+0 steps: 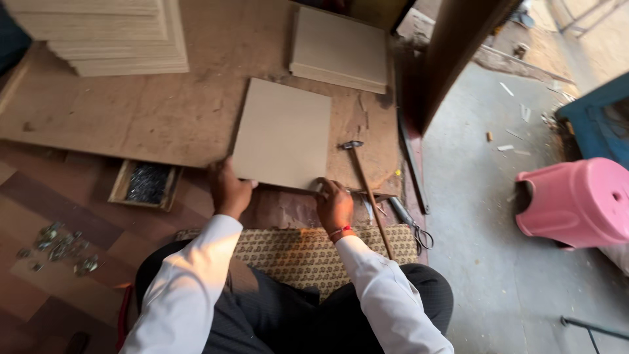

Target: The person assembles small wooden boxes by trimming edges with scissors, attaching metal clasps with a hammer and nails, and stacking the finished units. The person handles wooden boards, scissors, a hammer, nails, and metal clasps throughout the process.

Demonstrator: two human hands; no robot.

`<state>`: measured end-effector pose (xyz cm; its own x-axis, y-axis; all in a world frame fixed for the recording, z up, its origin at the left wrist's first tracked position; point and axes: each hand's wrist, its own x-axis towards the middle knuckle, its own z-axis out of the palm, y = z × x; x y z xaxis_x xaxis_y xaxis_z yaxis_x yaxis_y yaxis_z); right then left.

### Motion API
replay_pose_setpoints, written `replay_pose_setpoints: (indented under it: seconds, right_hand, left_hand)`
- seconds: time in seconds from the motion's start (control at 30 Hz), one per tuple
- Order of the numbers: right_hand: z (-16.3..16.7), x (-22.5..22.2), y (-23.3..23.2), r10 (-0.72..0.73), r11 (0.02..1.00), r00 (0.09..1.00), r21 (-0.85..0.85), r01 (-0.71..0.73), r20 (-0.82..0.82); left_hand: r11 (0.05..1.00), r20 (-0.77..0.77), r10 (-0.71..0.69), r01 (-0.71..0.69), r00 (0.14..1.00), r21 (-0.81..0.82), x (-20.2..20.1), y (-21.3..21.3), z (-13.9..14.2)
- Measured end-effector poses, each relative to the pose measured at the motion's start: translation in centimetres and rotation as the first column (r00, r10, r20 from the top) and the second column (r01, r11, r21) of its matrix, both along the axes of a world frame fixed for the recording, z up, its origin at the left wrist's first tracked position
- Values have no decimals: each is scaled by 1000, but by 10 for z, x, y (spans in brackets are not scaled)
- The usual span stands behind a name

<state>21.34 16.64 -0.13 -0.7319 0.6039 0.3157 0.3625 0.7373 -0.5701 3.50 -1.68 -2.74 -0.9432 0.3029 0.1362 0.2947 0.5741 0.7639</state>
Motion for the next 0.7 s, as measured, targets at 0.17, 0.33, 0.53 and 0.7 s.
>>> replay_pose_setpoints:
  seconds: [0.17,0.33,0.53,0.7]
  right_hand:
    - [1,-5,-4,-9,999,998,50,12,-60]
    - [-7,-10,-6,-36,999,994,-25,34,-102]
    - [-19,-12,1,-136,981,986,-150,120,-101]
    - [16,-13,-4,-229,823,897,-568,-29,-377]
  left_hand:
    - [993,-93,-11,0,996,-117,9,-8,30]
    - [987,-94,-22,7,995,-158,13,-12,35]
    - [948,-144,-84,35,986,-315,26,-12,53]
    - [955,-465,-217,88,858,-284,43,5,61]
